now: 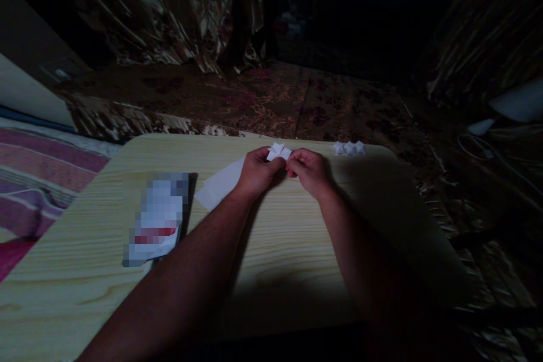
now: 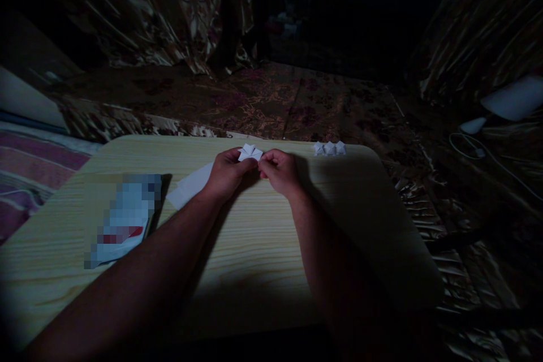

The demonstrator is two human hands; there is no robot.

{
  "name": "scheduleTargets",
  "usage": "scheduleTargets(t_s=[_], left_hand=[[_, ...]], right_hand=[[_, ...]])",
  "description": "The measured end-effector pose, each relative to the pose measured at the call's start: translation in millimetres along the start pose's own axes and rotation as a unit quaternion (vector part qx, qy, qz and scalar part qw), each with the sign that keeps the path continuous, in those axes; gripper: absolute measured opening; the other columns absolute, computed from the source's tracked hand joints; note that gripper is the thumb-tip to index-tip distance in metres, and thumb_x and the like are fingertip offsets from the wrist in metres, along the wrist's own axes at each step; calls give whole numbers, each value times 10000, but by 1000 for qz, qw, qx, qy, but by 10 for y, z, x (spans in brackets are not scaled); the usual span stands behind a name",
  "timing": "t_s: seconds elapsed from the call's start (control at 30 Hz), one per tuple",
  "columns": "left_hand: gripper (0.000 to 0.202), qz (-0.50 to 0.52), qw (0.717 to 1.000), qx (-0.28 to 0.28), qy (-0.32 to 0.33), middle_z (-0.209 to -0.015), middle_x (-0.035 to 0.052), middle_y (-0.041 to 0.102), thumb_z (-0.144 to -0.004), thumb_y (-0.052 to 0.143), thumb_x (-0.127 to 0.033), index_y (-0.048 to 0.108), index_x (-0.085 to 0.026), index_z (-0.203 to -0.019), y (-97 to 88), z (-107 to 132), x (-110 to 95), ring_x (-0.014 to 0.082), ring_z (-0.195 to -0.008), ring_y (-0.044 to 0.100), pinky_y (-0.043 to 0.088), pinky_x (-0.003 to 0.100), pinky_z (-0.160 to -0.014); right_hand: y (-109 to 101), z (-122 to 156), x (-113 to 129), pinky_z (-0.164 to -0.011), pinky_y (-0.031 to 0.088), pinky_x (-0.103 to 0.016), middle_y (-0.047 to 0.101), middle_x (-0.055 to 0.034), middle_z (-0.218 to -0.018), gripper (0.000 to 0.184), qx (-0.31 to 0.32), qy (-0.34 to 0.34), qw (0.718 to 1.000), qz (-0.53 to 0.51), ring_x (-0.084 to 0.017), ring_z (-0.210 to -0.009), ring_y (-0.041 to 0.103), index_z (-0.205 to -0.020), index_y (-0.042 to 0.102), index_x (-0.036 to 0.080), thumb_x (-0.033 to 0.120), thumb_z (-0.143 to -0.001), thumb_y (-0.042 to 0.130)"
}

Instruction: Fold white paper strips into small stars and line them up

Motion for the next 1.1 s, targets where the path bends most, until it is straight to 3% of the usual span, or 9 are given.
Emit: scheduleTargets(t_s=[0.53, 1.1], left_hand=[[104, -21, 1000, 9, 2, -616, -14, 568, -655, 650, -226, 632, -133, -697, 34, 22, -66, 88, -530, 439, 310, 221, -512], [151, -14, 999, 28, 14, -688, 1, 604, -719, 663, -266, 632, -123, -754, 37, 2, -51, 88, -579, 469, 345, 213, -544]], right_hand=[[-2, 12, 22, -469, 388, -207, 569, 45, -511, 73, -20, 12, 999, 28, -95, -463, 537, -675, 578, 177, 239, -670, 617], [-12, 2, 22, -480, 416, -215, 610, 21, -583, 159, -26, 10, 1000, -4, -85, -471, 532, -694, 604, 169, 322, -725, 632]])
Point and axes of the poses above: each hand's wrist, its own z-axis away from the middle knuckle, its own y-axis out of the palm, x = y × z, the point moved 6 cm from there along -z, towards the middle knuckle
